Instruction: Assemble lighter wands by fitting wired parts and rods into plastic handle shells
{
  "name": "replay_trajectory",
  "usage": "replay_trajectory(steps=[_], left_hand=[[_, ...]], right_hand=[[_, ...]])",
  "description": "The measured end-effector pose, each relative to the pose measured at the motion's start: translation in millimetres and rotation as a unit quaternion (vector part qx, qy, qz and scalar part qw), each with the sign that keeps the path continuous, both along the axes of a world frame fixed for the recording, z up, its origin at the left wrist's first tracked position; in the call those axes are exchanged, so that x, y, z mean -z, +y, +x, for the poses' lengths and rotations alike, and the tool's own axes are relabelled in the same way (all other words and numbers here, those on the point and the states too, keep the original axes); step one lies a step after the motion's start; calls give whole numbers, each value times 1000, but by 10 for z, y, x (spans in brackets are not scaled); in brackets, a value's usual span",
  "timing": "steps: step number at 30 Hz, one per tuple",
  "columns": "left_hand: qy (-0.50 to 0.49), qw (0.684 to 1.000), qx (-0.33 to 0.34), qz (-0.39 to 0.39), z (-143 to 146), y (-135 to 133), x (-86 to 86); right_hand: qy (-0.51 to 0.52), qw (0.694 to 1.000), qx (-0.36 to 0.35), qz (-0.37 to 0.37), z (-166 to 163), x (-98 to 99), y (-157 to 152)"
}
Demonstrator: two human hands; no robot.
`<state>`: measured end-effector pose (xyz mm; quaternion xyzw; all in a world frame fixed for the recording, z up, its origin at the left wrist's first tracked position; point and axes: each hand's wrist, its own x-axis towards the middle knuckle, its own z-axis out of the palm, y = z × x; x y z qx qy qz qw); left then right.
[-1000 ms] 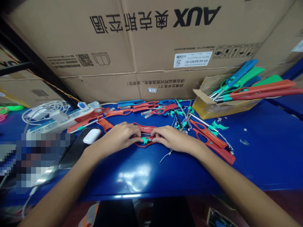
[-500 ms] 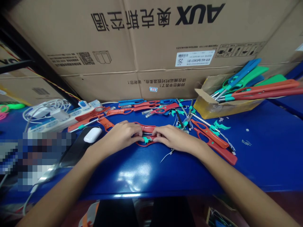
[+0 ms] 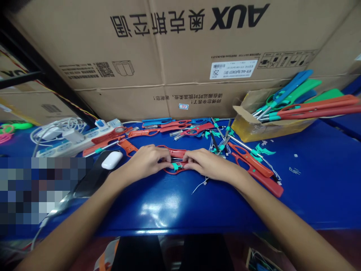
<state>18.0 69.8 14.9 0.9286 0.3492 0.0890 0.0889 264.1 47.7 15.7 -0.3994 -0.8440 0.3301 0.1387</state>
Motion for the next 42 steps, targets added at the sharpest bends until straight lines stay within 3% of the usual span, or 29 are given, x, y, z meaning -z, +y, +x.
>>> replay_trajectory(steps=[18, 27, 32, 38, 42], left_hand=[[4, 999, -30, -31, 0, -9, -3], [40, 998, -8, 38, 39, -41, -23], [39, 999, 9, 22, 26, -76, -96], [-8, 995, -85, -55, 25, -38, -43], [-55, 988, -110, -89, 1, 19, 47]], right_hand=[[12, 1000, 7, 17, 4, 72, 10], [3, 1000, 8, 21, 10, 92, 20], [-2, 1000, 15, 10, 8, 47, 6], [-2, 1000, 9, 14, 26, 49, -7], [-12, 999, 10, 29, 21, 45, -11]])
